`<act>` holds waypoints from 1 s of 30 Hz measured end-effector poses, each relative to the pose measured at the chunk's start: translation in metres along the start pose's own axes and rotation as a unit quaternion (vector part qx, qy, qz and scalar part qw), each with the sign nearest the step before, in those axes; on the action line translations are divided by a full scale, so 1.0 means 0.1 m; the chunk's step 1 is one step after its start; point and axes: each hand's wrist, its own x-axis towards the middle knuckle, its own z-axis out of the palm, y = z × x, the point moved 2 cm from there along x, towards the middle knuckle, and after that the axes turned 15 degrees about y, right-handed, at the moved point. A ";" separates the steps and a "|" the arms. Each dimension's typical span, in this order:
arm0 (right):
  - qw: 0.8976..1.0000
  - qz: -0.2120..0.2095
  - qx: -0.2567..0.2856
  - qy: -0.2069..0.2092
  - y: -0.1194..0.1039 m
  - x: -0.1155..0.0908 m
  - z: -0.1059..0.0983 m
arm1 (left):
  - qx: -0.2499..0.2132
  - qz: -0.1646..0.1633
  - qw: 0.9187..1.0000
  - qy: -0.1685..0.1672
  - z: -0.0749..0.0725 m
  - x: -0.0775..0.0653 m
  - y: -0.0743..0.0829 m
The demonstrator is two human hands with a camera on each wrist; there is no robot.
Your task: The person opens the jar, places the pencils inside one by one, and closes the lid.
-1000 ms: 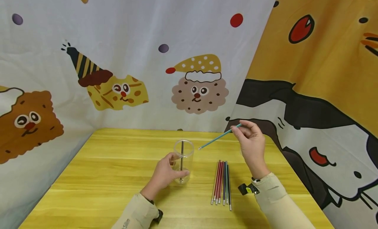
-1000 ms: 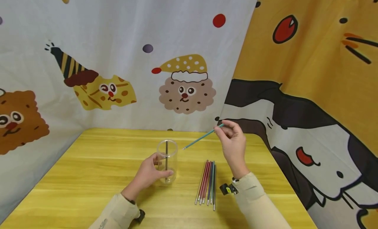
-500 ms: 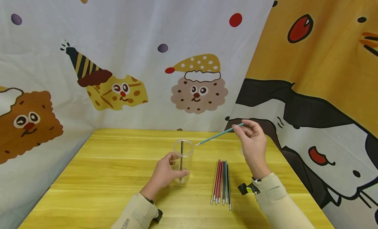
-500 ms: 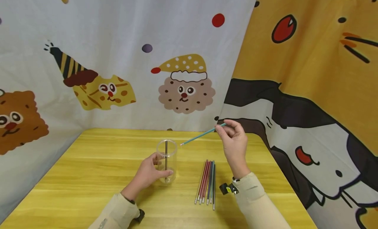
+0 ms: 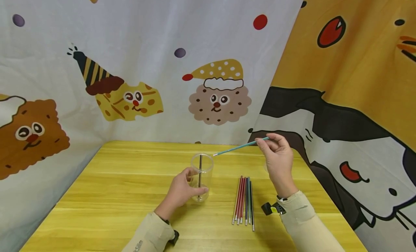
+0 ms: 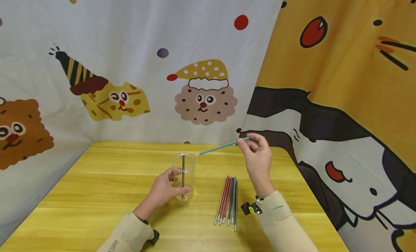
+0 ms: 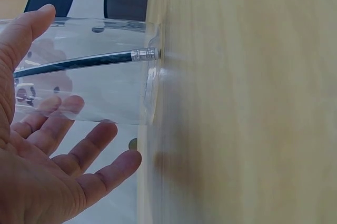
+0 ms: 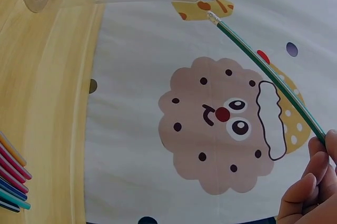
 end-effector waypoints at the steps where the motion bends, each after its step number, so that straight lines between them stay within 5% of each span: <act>1: 1.000 0.002 -0.004 0.000 0.00 0.00 0.00 | 0.000 0.000 1.000 0.000 0.00 0.00 0.00; 30: 1.000 0.028 0.003 -0.004 0.05 -0.04 0.01 | -0.002 0.006 1.000 0.000 0.00 0.00 0.01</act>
